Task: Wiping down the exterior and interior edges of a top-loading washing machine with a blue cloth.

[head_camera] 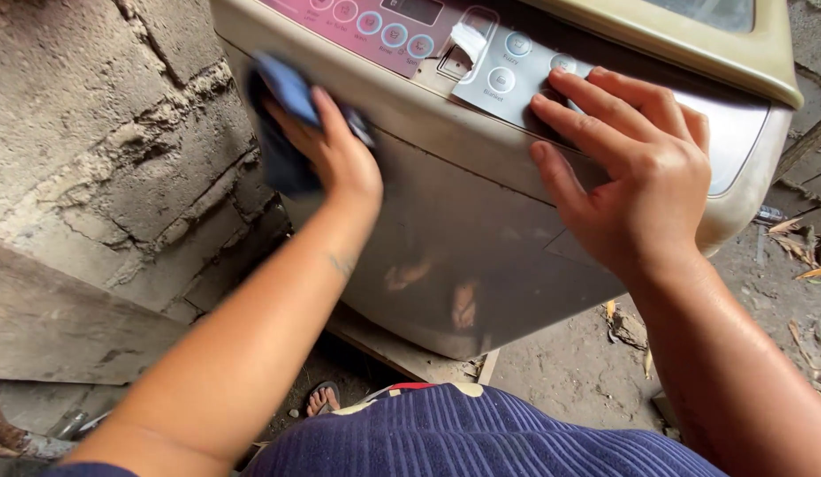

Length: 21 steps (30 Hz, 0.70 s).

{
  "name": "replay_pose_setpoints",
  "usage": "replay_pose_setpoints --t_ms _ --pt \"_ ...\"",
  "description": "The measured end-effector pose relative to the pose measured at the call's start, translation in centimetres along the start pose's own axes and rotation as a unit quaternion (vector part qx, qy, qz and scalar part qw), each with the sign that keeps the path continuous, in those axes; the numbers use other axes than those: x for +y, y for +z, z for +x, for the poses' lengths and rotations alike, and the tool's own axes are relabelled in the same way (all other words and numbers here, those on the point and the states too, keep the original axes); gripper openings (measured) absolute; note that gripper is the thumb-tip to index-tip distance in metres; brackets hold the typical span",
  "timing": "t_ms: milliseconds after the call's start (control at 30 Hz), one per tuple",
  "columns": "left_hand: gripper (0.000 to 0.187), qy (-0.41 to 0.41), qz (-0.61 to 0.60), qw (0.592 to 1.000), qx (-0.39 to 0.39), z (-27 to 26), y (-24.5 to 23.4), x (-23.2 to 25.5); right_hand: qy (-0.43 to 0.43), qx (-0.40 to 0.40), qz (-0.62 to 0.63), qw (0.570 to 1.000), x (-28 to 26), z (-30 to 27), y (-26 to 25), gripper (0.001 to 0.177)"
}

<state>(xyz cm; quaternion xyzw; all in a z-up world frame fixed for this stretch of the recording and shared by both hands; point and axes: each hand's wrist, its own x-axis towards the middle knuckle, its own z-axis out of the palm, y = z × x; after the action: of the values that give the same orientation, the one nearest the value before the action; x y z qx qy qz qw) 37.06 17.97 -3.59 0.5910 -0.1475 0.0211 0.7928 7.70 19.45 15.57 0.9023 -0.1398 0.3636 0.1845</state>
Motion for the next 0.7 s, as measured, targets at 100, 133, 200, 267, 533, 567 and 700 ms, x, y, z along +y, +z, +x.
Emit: replay_pose_setpoints --t_ms 100,133,200,267,533,567,700 --pt "0.094 0.106 -0.131 0.986 0.01 10.0 -1.1 -1.2 -0.005 0.018 0.0 1.0 0.1 -0.3 0.3 0.025" --pt "0.092 0.053 -0.196 0.979 -0.029 13.0 -2.2 -2.9 -0.004 0.02 -0.009 1.0 0.0 -0.2 0.3 0.024" --pt "0.091 -0.005 -0.259 0.963 -0.066 15.6 -4.1 -5.5 -0.004 0.017 -0.017 1.0 0.0 -0.3 0.5 0.024" --pt "0.091 -0.255 -0.346 0.885 -0.177 14.6 -5.7 -6.8 0.008 0.014 -0.018 1.0 0.0 -0.3 0.5 0.022" --pt "0.08 -0.483 -0.351 0.794 -0.113 -4.4 -7.3 -14.3 0.013 0.003 -0.028 1.0 -0.2 -0.4 0.3 0.027" --pt "0.077 -0.571 -0.353 0.737 -0.077 -6.9 -6.9 -13.2 0.011 0.007 -0.024 1.0 -0.2 -0.3 0.4 0.027" --pt "0.067 -0.59 -0.424 0.676 -0.123 -10.6 -5.2 -8.3 0.021 0.001 -0.013 1.0 -0.1 -0.7 0.5 0.027"
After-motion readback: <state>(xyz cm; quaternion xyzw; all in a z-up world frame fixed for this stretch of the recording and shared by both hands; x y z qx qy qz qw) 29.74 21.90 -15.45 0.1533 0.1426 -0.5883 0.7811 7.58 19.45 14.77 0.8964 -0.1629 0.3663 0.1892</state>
